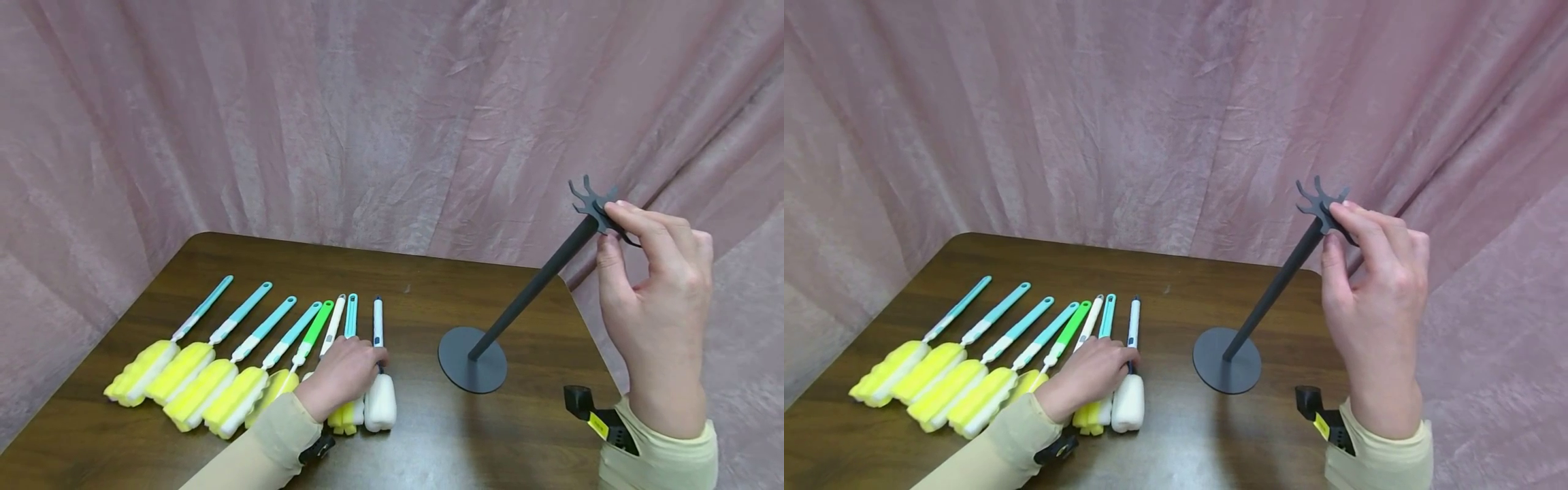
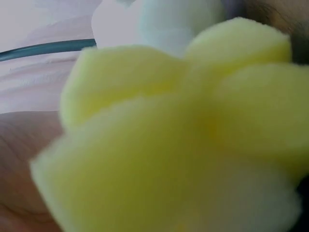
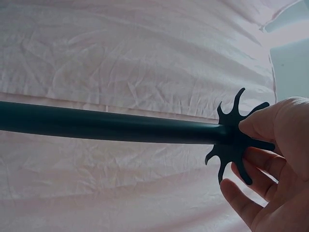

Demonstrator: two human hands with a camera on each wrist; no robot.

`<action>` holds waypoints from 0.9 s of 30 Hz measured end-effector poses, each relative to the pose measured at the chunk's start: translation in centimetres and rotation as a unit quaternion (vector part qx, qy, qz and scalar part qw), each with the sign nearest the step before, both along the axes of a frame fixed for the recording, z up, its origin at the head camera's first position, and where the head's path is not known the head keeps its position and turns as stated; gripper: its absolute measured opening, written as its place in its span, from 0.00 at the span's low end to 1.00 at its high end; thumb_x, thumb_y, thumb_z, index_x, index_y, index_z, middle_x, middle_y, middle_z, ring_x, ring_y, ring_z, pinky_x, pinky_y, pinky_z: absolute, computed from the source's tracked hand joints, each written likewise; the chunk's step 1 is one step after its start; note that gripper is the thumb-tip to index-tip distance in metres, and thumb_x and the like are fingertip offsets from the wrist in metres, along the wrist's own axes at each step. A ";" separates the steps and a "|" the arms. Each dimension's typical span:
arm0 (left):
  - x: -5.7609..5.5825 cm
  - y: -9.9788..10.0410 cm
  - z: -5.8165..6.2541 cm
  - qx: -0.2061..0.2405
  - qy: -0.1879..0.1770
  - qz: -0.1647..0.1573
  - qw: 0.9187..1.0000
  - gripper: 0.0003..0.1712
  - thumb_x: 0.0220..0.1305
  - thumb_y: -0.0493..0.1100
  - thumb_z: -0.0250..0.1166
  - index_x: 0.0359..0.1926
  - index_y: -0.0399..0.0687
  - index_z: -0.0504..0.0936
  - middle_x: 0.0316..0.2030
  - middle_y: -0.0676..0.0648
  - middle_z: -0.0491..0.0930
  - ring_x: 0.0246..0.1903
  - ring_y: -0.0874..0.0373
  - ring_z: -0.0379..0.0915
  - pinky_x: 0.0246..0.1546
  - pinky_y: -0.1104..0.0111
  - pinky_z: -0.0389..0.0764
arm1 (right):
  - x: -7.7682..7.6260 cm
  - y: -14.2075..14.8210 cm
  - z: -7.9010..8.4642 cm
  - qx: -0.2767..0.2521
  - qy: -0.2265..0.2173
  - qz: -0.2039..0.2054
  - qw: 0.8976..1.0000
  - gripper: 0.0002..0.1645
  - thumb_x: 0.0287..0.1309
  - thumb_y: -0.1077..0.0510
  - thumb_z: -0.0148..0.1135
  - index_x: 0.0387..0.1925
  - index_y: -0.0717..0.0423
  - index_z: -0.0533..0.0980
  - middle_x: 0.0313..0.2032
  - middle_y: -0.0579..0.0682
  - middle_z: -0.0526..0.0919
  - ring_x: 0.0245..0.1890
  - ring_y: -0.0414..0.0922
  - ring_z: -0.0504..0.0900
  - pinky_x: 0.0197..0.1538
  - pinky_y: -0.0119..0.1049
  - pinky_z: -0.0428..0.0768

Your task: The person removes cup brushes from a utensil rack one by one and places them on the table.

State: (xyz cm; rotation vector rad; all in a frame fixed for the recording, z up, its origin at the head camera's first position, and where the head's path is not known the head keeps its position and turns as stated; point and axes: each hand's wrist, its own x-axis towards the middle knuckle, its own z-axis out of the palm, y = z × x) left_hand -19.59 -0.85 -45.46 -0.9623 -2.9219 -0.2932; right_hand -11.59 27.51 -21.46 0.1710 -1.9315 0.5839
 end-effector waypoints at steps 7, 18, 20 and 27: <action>0.0 0.5 -0.1 -0.007 0.002 0.013 1.000 0.10 0.65 0.42 0.60 0.39 0.59 0.87 0.34 0.54 0.81 0.33 0.55 0.72 0.34 0.61 0.69 | -0.3 0.7 -0.2 0.007 -0.001 0.001 1.000 0.17 0.61 0.66 0.60 0.51 0.62 0.83 0.52 0.58 0.83 0.48 0.60 0.70 0.49 0.29 0.58; 0.0 0.8 -0.2 0.026 0.029 0.016 0.999 0.12 0.65 0.42 0.61 0.46 0.59 0.87 0.37 0.53 0.80 0.35 0.54 0.72 0.34 0.61 0.70 | -0.8 1.5 -0.6 0.010 -0.013 -0.002 1.000 0.19 0.61 0.65 0.61 0.54 0.60 0.82 0.55 0.55 0.82 0.51 0.60 0.71 0.52 0.32 0.60; 0.0 0.6 0.0 0.040 0.043 0.019 0.998 0.14 0.65 0.42 0.61 0.48 0.59 0.86 0.37 0.53 0.80 0.35 0.54 0.72 0.34 0.61 0.71 | -0.9 1.6 -0.9 0.020 -0.002 0.003 1.000 0.20 0.62 0.64 0.60 0.56 0.59 0.81 0.57 0.55 0.80 0.54 0.60 0.71 0.55 0.36 0.61; 0.5 -0.5 2.1 0.043 0.085 0.036 0.995 0.20 0.69 0.52 0.61 0.60 0.58 0.81 0.53 0.50 0.78 0.51 0.52 0.74 0.47 0.57 0.73 | -0.8 1.3 -3.3 0.018 0.090 -0.026 0.995 0.26 0.61 0.56 0.58 0.61 0.59 0.77 0.63 0.51 0.75 0.66 0.52 0.65 0.67 0.48 0.57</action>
